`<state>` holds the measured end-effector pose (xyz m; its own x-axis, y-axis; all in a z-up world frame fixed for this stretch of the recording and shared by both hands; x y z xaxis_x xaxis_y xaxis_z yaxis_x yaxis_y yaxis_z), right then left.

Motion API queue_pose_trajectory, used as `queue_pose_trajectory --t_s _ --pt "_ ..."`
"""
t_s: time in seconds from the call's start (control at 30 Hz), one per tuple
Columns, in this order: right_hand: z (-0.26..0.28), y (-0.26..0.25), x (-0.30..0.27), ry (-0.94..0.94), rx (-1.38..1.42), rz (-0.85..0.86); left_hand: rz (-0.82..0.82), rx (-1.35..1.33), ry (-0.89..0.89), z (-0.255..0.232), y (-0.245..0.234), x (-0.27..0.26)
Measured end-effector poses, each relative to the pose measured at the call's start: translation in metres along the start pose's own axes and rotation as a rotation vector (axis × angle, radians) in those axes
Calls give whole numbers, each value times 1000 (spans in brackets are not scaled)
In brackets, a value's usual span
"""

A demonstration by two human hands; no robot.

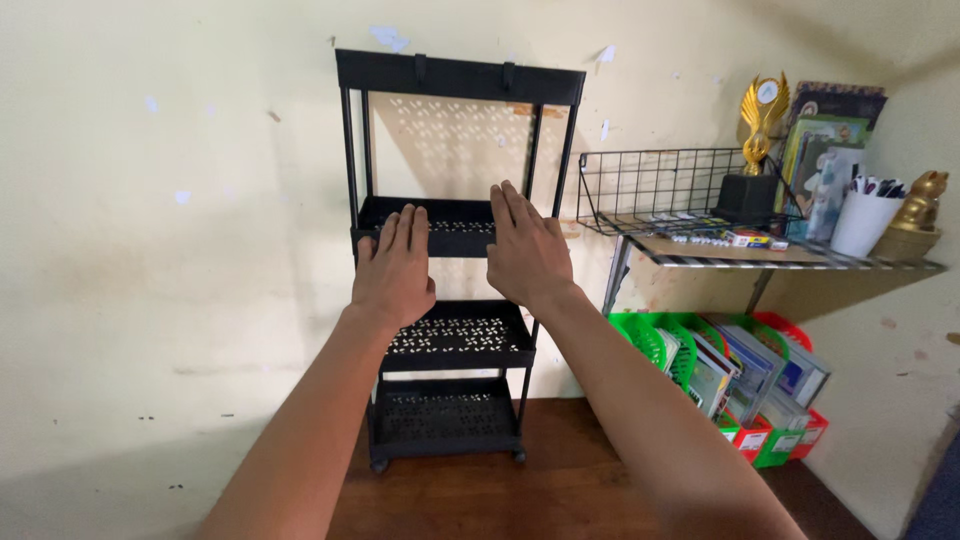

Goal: The person assembles a black three-tier metal shelf by hand, attaching the top frame to the vertical supports and securing the shelves. The person repeatedly adjusts and aligns the components to ensure stability.

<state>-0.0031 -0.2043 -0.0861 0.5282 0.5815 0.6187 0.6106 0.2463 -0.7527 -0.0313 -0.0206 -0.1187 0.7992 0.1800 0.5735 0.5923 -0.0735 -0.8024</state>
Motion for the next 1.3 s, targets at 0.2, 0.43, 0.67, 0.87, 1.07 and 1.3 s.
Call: queue_pose_trajectory --t_s 0.2,0.43,0.67,0.87,1.07,1.3 --pt "-1 22 -13 -22 17 -11 72 44 -11 1 13 -12" --pt "1 35 -23 -9 -4 54 154 57 -5 -1 25 -15" --pt "6 41 -32 3 -9 126 170 57 13 -6 40 -25" --pt "11 47 -35 9 2 151 233 78 7 -4 50 -34" --pt "14 51 -39 17 17 181 188 56 14 1 58 -37" --pt "20 57 -48 5 33 202 195 30 32 1 72 -48"
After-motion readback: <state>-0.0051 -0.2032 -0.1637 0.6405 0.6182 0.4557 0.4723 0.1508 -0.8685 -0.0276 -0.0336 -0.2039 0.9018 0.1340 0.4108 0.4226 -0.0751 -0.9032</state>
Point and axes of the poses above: each hand's wrist, its own x-axis towards the middle knuckle, its own y-axis out of the palm, z = x × y, the point moved 1 cm from there along x, towards the middle knuckle, and after that the axes turned 13 degrees about -y, right-handed, at the moved point
